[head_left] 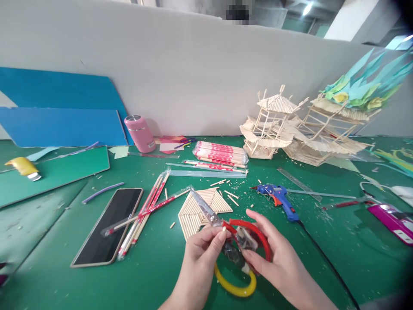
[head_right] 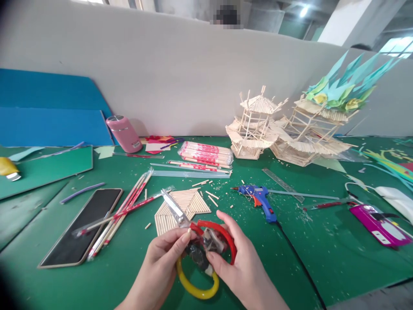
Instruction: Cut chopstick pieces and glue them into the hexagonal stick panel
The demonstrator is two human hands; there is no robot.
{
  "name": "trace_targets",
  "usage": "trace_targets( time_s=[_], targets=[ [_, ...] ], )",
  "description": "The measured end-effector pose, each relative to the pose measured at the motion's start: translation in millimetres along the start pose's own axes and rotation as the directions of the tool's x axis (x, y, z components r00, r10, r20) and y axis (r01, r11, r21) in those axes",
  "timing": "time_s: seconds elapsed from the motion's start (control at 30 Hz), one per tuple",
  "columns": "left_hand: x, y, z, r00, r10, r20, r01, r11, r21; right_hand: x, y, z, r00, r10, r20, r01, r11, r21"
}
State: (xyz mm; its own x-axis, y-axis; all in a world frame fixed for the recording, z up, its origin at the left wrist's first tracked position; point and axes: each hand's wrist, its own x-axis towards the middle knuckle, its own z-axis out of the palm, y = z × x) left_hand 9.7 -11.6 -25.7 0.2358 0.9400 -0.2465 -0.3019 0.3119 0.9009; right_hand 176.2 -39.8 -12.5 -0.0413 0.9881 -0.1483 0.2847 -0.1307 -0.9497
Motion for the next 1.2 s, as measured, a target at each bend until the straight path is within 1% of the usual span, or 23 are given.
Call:
trace_targets(
  time_s=[0.07,0.17,0.27,0.37,0.43,0.5,0.57,0.67,0.77,0.9,0.97,1.0,1.03,1.1,1.17,1.2],
  targets=[
    [0,1,1.2,1.000,-0.011,-0.006,0.010,0.999,-0.051,4,3,6,0.999,0.000,-0.052,0.001,1.000,0.015],
    [0,2,3.8,0.999,-0.036,-0.025,0.032,0.989,-0.145,4,10,12,0.985,-0.031,-0.170,0.027,0.999,-0.025],
    [0,2,6.8,0.996,-0.071,-0.053,0.058,0.976,-0.212,3,11,15,0.967,-0.075,-0.242,0.062,0.996,-0.059],
    [0,2,9.1,0.992,-0.098,-0.078,0.078,0.970,-0.231,2,9,15,0.957,-0.139,-0.256,0.126,0.990,-0.066],
    [1,3,9.7,0.991,-0.097,-0.090,0.075,0.972,-0.222,2,7,15,0.951,-0.197,-0.238,0.175,0.978,-0.110],
    [0,3,9.7,0.992,-0.072,-0.103,0.049,0.978,-0.205,3,6,14,0.940,-0.270,-0.210,0.229,0.953,-0.198],
    [0,2,9.2,0.993,-0.035,-0.113,0.013,0.982,-0.186,3,7,15,0.918,-0.340,-0.205,0.270,0.914,-0.303],
    [0,-1,7.9,0.992,0.004,-0.130,-0.025,0.987,-0.159,2,12,17,0.889,-0.400,-0.223,0.285,0.864,-0.415],
    [0,-4,6.2,0.990,0.022,-0.141,-0.041,0.990,-0.136,2,17,20,0.893,-0.378,-0.243,0.242,0.860,-0.449],
    [2,-6,5.4,0.988,0.043,-0.150,-0.058,0.994,-0.096,3,14,22,0.936,-0.277,-0.215,0.194,0.920,-0.341],
    [2,-4,7.0,0.985,0.051,-0.164,-0.064,0.995,-0.070,4,10,22,0.936,-0.267,-0.229,0.177,0.921,-0.348],
    [2,-3,8.3,0.983,0.050,-0.176,-0.062,0.996,-0.063,4,9,21,0.920,-0.297,-0.254,0.181,0.900,-0.396],
    [2,-2,9.6,0.981,0.045,-0.190,-0.057,0.996,-0.062,5,8,21,0.892,-0.355,-0.279,0.196,0.861,-0.470],
    [2,0,12.1,0.978,0.028,-0.209,-0.044,0.996,-0.072,6,9,19,0.807,-0.516,-0.286,0.247,0.736,-0.630],
    [1,-1,13.3,0.978,0.020,-0.209,-0.036,0.997,-0.072,6,11,18,0.731,-0.648,-0.214,0.327,0.608,-0.723],
    [1,-1,13.4,0.978,0.021,-0.208,-0.034,0.998,-0.059,6,12,17,0.705,-0.689,-0.167,0.373,0.560,-0.740]
  ],
)
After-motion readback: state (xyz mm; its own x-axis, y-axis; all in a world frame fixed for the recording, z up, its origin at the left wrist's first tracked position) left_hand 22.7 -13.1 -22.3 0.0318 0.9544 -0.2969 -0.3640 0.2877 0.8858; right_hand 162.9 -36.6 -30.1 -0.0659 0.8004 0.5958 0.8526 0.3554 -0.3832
